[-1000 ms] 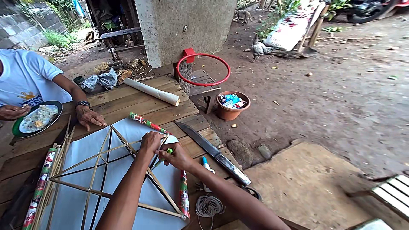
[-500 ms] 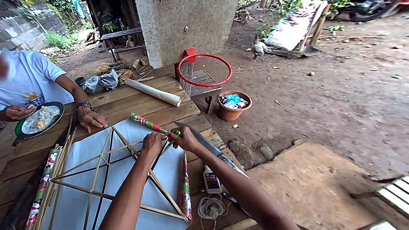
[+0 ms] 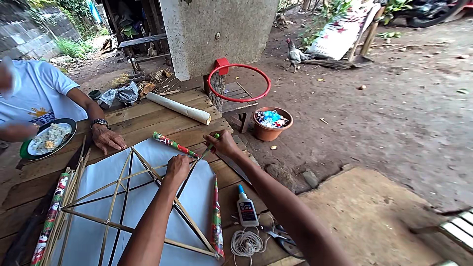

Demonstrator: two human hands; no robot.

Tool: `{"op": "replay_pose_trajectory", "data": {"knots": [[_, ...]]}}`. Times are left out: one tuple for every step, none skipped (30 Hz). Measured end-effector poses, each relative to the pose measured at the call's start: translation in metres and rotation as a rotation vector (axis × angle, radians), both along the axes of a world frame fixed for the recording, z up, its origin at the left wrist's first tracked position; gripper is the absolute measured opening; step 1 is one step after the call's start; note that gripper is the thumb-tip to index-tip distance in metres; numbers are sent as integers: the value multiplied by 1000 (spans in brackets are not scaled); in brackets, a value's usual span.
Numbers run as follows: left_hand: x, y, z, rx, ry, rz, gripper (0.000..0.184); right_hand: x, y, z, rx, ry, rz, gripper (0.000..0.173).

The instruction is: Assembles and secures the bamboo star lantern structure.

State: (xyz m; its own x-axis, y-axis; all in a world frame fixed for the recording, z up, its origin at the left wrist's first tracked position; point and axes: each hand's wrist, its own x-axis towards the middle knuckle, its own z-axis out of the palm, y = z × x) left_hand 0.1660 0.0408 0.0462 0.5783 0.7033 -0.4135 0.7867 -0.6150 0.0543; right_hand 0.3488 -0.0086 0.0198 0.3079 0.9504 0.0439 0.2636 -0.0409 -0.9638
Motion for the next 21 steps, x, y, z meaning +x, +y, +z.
{"op": "replay_pose_trajectory", "data": {"knots": [[-1,0,0,-4,-5,-1,46,2,1,0,0,7,-10,34],[-1,0,0,-5,-6,-1,47,2,1,0,-3,16,-15,34],[-1,0,0,-5,-6,0,47,3,2,0,-8,20,-17,33],[-1,0,0,-6,-7,2,47,4,3,0,-10,22,-22,33],[0,0,0,-5,-6,4,47,4,3,0,-9,22,-25,34],[-1,0,0,-4,-5,4,47,4,4,-1,-9,21,-25,34],[-1,0,0,-4,-6,4,47,5,4,-1,-8,23,-26,33],[0,1,-1,-4,-6,4,47,5,4,-1,-9,25,-28,33],[0,1,-1,-4,-7,4,47,5,4,-1,-11,28,-29,33],[0,0,-1,-5,-6,5,47,5,4,-1,-13,29,-31,33],[0,0,0,-6,-5,5,47,6,4,-1,-13,30,-31,33],[0,0,1,-7,-3,6,48,6,4,-1,-11,31,-31,34],[0,0,1,-7,-1,7,48,6,4,-1,-9,31,-33,34],[0,-1,1,-8,4,6,48,6,4,-1,-5,33,-35,34],[1,-1,2,-8,7,5,48,6,4,-1,-4,34,-36,34],[1,-1,2,-10,12,4,48,6,4,-2,-5,34,-37,34],[1,-1,2,-8,13,3,48,6,5,-2,-7,35,-40,34],[0,-1,2,-6,10,2,48,6,5,-2,-10,37,-41,34],[0,-1,2,-3,8,1,48,6,5,-2,-11,40,-42,33],[0,-1,2,-2,10,1,48,7,6,-2,-11,43,-43,33],[0,-1,2,-4,12,1,48,7,5,-2,-13,47,-46,33]]}}
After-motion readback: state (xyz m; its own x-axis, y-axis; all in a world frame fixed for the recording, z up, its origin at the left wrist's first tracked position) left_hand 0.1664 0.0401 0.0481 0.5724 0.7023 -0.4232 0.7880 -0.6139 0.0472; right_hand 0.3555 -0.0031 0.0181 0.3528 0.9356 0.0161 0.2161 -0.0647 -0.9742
